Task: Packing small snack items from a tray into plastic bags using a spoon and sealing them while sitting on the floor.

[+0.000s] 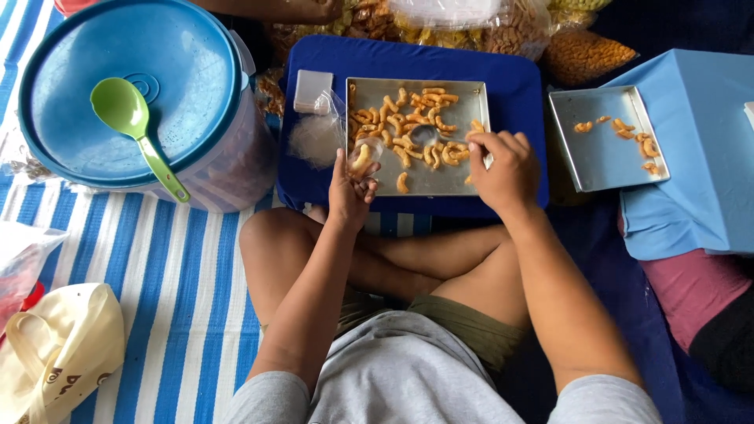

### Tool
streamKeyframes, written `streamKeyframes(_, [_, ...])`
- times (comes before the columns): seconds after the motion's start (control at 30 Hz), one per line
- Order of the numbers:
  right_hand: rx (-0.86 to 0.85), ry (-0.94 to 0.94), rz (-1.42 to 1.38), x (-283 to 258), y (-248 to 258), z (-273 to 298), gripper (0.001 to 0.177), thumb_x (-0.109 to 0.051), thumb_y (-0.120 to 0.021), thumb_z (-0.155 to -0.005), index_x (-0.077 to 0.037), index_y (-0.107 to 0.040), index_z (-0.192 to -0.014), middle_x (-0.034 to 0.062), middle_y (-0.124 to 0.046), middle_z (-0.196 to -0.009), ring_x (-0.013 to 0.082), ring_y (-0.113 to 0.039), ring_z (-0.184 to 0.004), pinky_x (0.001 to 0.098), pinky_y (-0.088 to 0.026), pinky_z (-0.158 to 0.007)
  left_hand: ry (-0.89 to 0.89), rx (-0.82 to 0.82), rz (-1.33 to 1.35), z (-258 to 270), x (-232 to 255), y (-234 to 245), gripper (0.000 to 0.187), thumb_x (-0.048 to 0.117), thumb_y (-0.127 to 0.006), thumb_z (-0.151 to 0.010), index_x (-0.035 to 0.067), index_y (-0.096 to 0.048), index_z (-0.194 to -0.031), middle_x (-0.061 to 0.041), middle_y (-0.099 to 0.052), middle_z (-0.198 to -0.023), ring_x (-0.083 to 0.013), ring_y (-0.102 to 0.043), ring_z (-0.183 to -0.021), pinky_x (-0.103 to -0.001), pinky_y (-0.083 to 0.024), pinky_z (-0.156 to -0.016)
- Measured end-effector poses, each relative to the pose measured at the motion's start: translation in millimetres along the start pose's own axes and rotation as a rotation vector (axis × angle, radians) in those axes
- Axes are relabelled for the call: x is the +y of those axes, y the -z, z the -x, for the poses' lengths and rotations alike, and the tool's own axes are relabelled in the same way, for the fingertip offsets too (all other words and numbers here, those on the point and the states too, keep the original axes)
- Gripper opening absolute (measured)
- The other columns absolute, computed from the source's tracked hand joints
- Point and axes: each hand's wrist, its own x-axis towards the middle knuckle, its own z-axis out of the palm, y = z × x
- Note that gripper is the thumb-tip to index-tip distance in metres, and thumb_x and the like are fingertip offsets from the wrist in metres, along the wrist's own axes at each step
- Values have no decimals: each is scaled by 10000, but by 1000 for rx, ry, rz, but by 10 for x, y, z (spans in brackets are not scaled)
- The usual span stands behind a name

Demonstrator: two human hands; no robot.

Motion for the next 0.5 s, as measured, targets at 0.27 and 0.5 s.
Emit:
streamKeyframes(0.27, [22, -241, 151, 353, -775, 181, 85, -258, -785, -856, -279, -747, -929, -15, -630, -740, 256, -671, -753, 385, -567, -708, -14, 31, 10, -32, 114, 38, 711, 667, -647, -918, 24, -664, -1219, -172, -750, -978, -170, -656, -516, -182, -418, -342])
streamKeyframes(0.5, [121, -236, 226, 534, -1203, 207, 115, -246, -795, -783, -280, -736, -876, -2, -628, -724, 278, -676, -756, 402, -570, -701, -12, 142, -20, 118, 171, -126, 654, 675, -688, -871, 74, -701, -1127, -141, -758, -894, -147, -650, -479, -139, -457, -349])
